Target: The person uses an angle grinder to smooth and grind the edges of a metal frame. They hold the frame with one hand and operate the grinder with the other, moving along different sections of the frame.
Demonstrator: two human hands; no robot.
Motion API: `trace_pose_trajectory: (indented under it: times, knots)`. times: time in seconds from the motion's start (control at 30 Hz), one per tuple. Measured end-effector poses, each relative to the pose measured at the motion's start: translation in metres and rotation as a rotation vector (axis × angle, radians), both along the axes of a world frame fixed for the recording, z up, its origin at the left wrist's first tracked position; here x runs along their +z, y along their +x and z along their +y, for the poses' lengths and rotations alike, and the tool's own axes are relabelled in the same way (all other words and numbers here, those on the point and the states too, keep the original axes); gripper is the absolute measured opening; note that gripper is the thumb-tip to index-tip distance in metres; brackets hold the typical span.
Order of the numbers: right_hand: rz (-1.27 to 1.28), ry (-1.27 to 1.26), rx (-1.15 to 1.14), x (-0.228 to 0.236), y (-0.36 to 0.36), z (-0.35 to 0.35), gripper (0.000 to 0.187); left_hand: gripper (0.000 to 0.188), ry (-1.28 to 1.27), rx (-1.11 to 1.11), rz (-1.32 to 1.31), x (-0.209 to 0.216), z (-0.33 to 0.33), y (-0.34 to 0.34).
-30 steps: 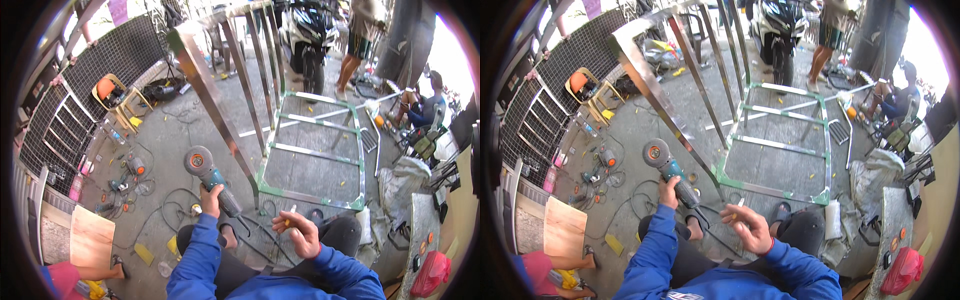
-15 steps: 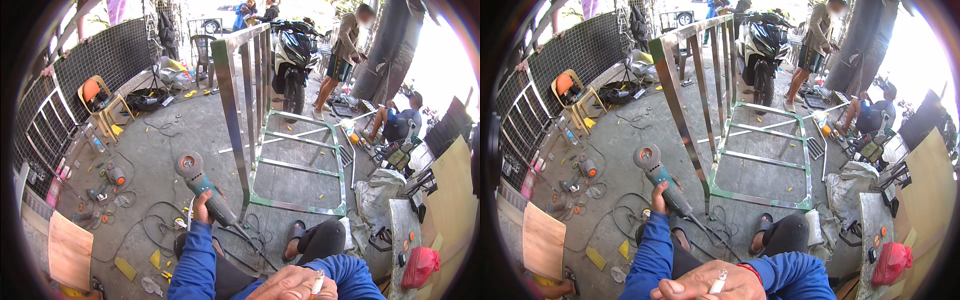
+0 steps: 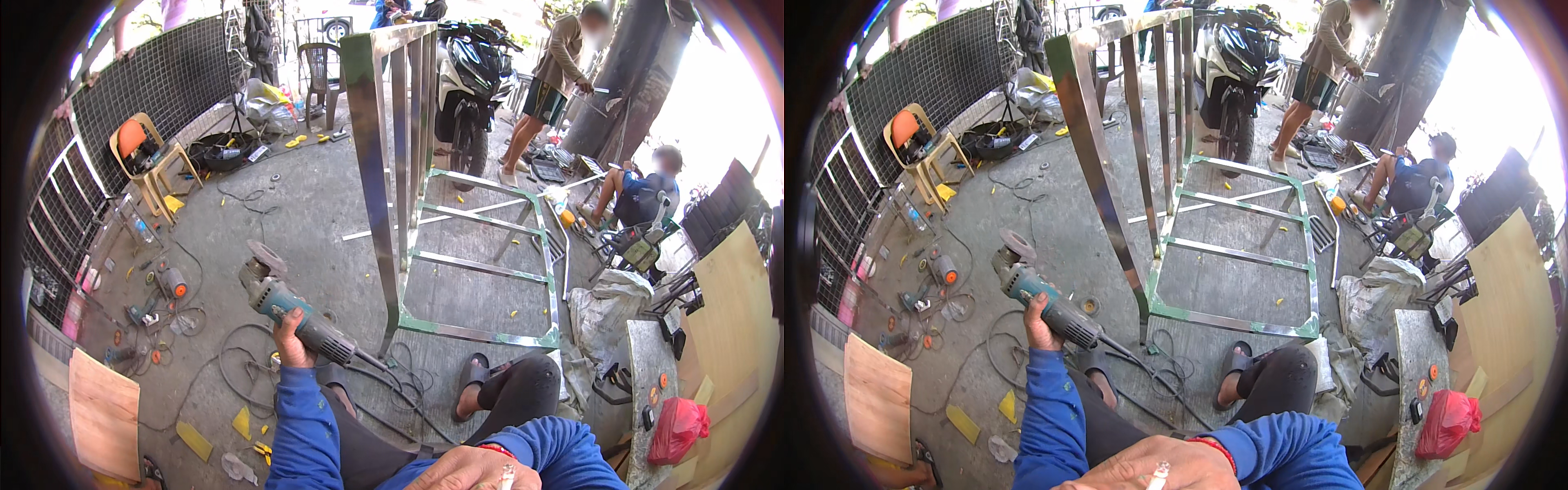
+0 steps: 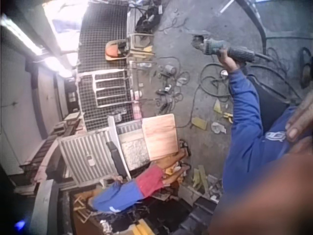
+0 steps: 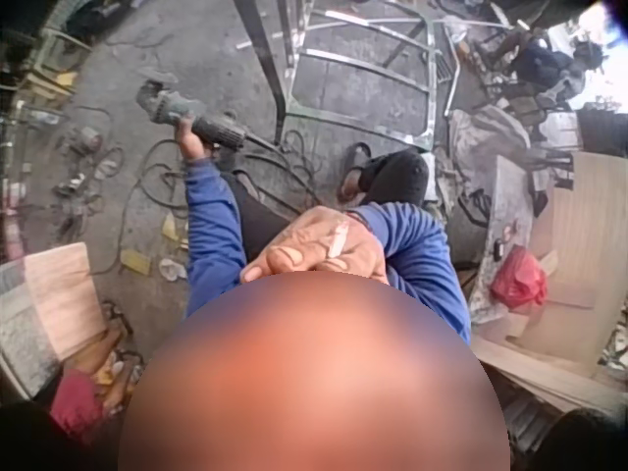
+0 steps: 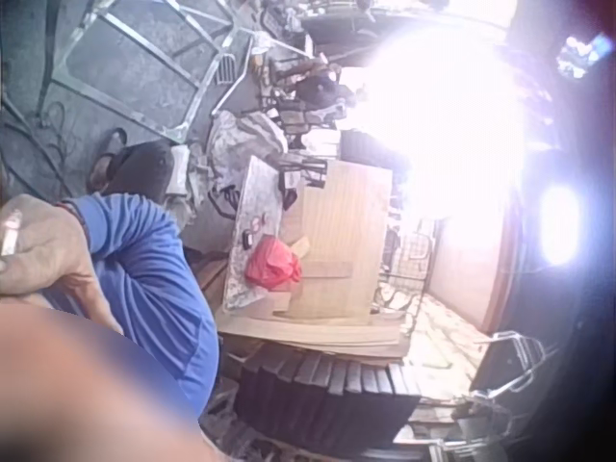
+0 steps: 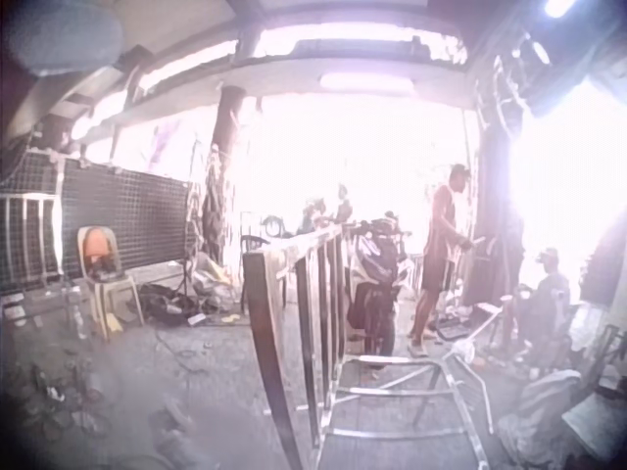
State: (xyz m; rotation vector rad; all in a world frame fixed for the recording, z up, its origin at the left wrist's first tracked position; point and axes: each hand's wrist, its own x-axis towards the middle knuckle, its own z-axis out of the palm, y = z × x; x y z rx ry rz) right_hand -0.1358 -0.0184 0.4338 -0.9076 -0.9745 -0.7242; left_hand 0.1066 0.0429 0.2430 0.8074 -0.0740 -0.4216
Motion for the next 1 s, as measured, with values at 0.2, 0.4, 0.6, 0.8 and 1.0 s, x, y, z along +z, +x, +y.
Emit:
trace_pose_trajectory:
  times: [0.2,0.4,0.6,0.8,1.0]
  knots:
    - [0.415,0.013,-0.106,-0.019,-0.001,-0.014,0.078,0.056,-0.160,0.030,-0.008,0.001,0.009,0.014]
    - [1.330,0.057,-0.525,-0.149,0.020,-0.037,0.040,0.046,0.111,0.065,-0.136,-0.001,0.034,0.017]
    - [1.165,-0.497,-0.807,-0.217,0.040,-0.056,0.041,0.040,0.276,0.065,-0.198,0.010,0.027,0.012]
    - [1.487,-0.721,-0.712,-0.310,0.054,-0.082,0.025,0.041,0.332,0.178,-0.192,0.012,0.040,0.024]
    - [1.892,-0.953,-0.886,-0.442,0.035,-0.127,0.044,0.044,0.378,0.214,0.092,0.011,0.072,0.026]
